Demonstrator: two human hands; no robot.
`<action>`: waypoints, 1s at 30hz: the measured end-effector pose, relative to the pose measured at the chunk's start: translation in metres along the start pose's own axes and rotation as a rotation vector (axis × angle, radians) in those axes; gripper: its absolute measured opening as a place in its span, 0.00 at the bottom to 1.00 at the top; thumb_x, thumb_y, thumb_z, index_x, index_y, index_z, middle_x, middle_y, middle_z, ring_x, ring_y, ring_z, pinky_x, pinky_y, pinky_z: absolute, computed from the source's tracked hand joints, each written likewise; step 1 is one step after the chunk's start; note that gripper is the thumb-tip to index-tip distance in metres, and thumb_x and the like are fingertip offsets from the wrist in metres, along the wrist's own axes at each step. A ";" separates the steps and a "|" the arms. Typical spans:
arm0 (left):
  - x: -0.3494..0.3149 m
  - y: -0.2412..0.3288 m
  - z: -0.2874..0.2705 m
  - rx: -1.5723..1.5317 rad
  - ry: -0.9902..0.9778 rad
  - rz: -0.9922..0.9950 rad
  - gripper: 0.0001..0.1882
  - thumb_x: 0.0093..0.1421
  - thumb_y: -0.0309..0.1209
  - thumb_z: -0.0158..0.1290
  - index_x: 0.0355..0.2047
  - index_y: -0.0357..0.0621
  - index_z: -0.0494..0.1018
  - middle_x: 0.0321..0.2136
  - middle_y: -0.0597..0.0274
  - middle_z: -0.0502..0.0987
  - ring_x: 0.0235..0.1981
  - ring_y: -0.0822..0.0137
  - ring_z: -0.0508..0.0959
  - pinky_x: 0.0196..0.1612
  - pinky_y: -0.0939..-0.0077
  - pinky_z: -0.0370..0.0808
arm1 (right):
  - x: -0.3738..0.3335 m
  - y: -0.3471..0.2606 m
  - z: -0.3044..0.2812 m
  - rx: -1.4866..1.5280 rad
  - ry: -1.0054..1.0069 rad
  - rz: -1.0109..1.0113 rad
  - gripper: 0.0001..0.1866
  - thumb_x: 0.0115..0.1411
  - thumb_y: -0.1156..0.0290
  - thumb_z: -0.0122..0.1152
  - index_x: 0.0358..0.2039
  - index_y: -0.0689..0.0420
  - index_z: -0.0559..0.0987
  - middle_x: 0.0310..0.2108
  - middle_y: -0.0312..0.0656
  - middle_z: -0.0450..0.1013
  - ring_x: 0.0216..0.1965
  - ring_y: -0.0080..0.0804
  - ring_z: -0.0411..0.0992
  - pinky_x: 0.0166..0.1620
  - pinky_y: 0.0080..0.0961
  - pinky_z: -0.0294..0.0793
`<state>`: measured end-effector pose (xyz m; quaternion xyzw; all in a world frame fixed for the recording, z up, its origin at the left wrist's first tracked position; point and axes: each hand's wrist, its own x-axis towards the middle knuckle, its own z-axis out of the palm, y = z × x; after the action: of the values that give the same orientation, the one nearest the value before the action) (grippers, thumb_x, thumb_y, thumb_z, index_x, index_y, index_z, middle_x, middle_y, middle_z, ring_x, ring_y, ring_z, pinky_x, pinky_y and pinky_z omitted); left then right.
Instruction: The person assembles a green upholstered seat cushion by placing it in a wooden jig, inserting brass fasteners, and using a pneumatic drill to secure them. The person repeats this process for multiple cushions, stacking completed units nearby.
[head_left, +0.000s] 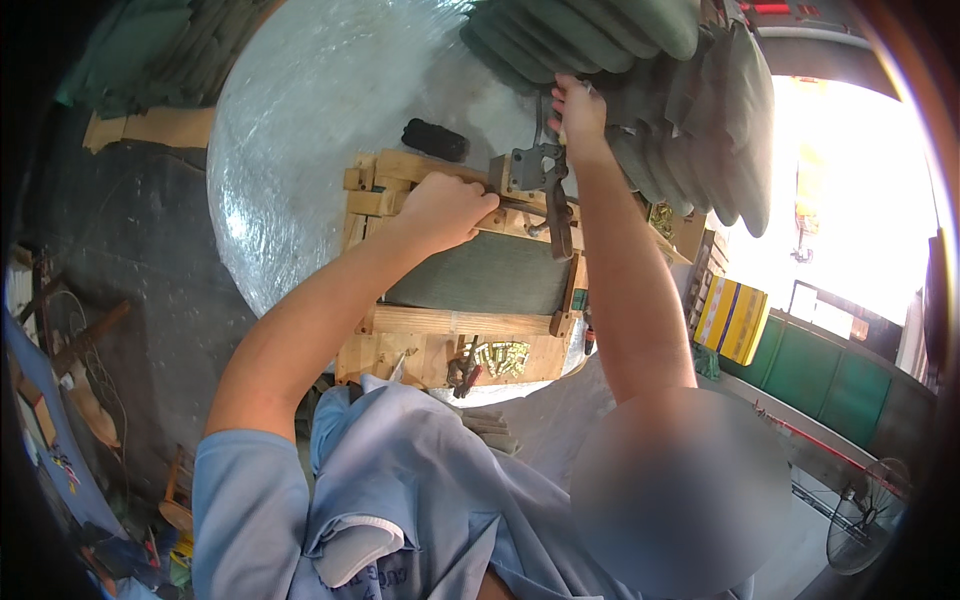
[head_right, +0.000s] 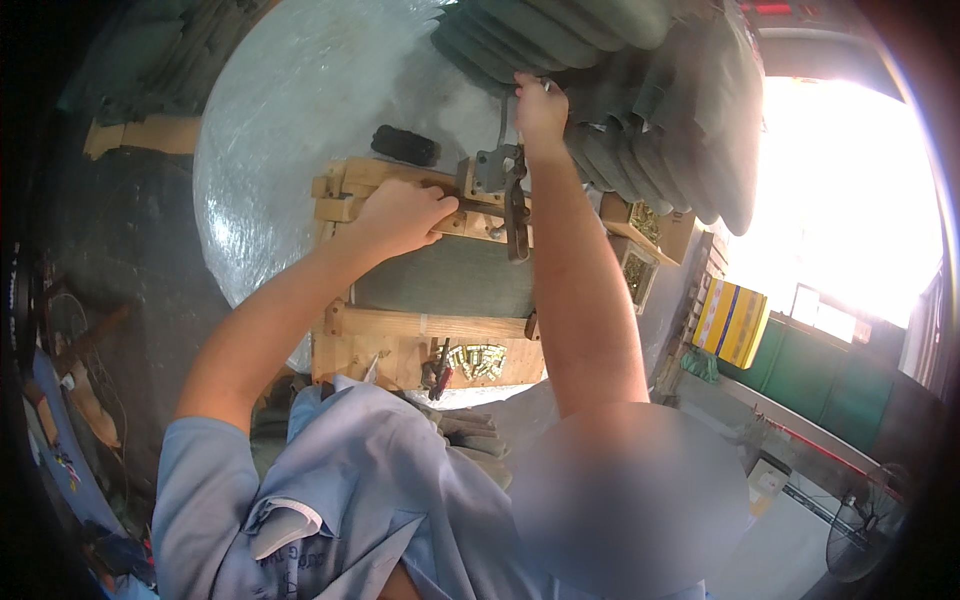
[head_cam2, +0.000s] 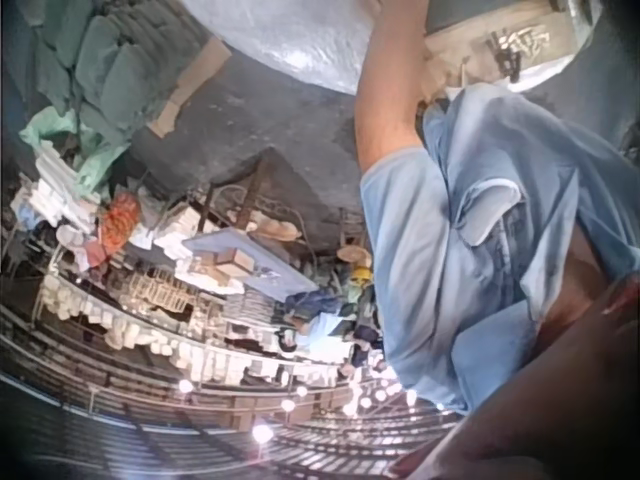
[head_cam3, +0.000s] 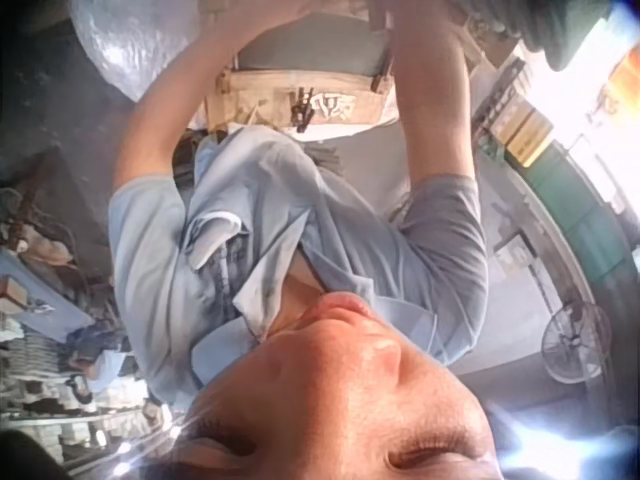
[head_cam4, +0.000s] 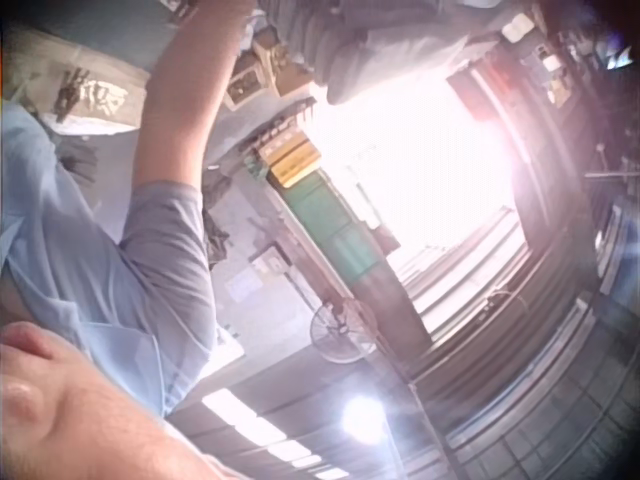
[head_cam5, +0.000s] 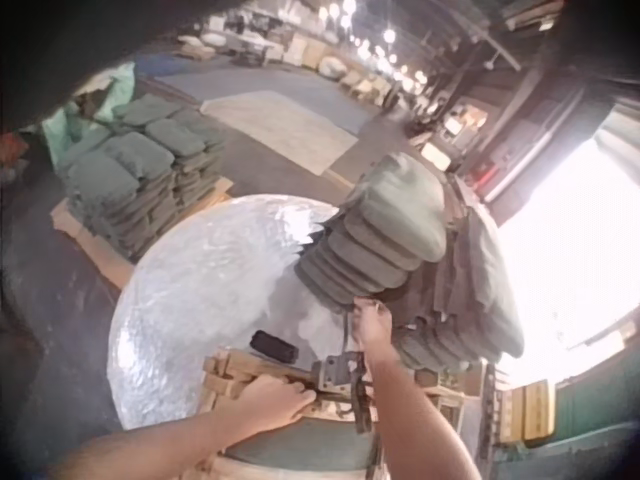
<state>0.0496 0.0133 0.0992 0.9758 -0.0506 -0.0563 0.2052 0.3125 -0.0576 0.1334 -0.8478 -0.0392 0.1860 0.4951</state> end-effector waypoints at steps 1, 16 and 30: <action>0.000 -0.001 0.004 0.000 0.007 0.010 0.20 0.64 0.45 0.66 0.50 0.52 0.76 0.42 0.64 0.84 0.43 0.59 0.87 0.41 0.60 0.84 | -0.003 -0.004 0.000 0.017 -0.068 0.077 0.37 0.63 0.50 0.68 0.65 0.61 0.73 0.50 0.51 0.79 0.39 0.44 0.81 0.46 0.44 0.82; 0.006 -0.008 0.006 -0.079 -0.023 0.017 0.22 0.62 0.43 0.68 0.51 0.50 0.77 0.42 0.63 0.84 0.40 0.57 0.87 0.40 0.59 0.84 | -0.002 -0.007 -0.005 0.124 -0.412 0.308 0.39 0.65 0.54 0.60 0.69 0.64 0.64 0.45 0.57 0.79 0.35 0.43 0.80 0.35 0.35 0.81; 0.000 -0.011 0.006 -0.011 -0.007 0.051 0.20 0.62 0.43 0.68 0.50 0.52 0.77 0.42 0.64 0.84 0.43 0.57 0.87 0.41 0.58 0.83 | -0.009 -0.013 -0.005 -0.031 -0.008 -0.113 0.18 0.69 0.63 0.63 0.54 0.59 0.84 0.51 0.46 0.83 0.41 0.43 0.84 0.39 0.40 0.85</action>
<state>0.0496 0.0212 0.0888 0.9729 -0.0760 -0.0549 0.2116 0.3077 -0.0570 0.1489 -0.8509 -0.0920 0.1606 0.4916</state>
